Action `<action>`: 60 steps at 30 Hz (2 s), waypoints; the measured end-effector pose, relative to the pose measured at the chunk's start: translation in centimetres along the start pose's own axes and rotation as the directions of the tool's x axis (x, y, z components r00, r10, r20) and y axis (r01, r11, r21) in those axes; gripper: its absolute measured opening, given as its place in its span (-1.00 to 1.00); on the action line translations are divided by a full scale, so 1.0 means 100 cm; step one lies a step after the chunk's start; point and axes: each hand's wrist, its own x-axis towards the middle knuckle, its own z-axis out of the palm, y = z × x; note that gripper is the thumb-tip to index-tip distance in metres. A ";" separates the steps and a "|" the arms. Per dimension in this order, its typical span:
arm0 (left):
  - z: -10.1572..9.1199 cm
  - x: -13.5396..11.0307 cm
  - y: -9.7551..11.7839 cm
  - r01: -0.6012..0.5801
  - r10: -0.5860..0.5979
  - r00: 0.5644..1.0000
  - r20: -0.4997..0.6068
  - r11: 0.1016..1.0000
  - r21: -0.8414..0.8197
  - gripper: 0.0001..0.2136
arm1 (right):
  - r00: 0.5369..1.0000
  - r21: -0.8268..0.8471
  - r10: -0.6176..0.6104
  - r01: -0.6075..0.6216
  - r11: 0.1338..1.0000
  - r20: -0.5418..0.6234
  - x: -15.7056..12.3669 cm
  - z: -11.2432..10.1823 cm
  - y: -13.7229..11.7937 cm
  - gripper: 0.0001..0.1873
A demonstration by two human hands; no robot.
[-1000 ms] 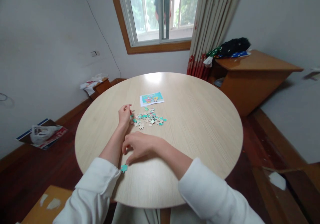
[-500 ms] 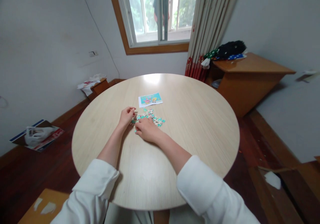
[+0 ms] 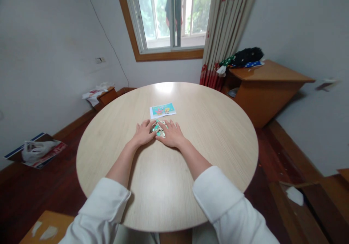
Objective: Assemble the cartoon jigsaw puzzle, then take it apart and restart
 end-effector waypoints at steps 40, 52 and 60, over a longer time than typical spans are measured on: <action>-0.003 0.021 0.010 0.014 -0.507 0.779 -0.370 0.603 -0.798 -0.93 | 0.846 0.874 0.408 0.128 0.468 -0.343 0.035 -0.004 0.019 -0.65; 0.006 0.024 0.005 0.004 -0.512 0.822 -0.250 0.444 -0.896 -0.91 | 0.975 0.034 -0.174 0.180 0.983 -0.136 0.004 0.007 -0.028 -0.44; 0.006 0.024 0.005 0.015 -0.509 0.824 -0.249 0.458 -0.889 -0.90 | 0.976 0.096 -0.068 0.089 0.991 -0.207 0.018 -0.003 -0.008 -0.78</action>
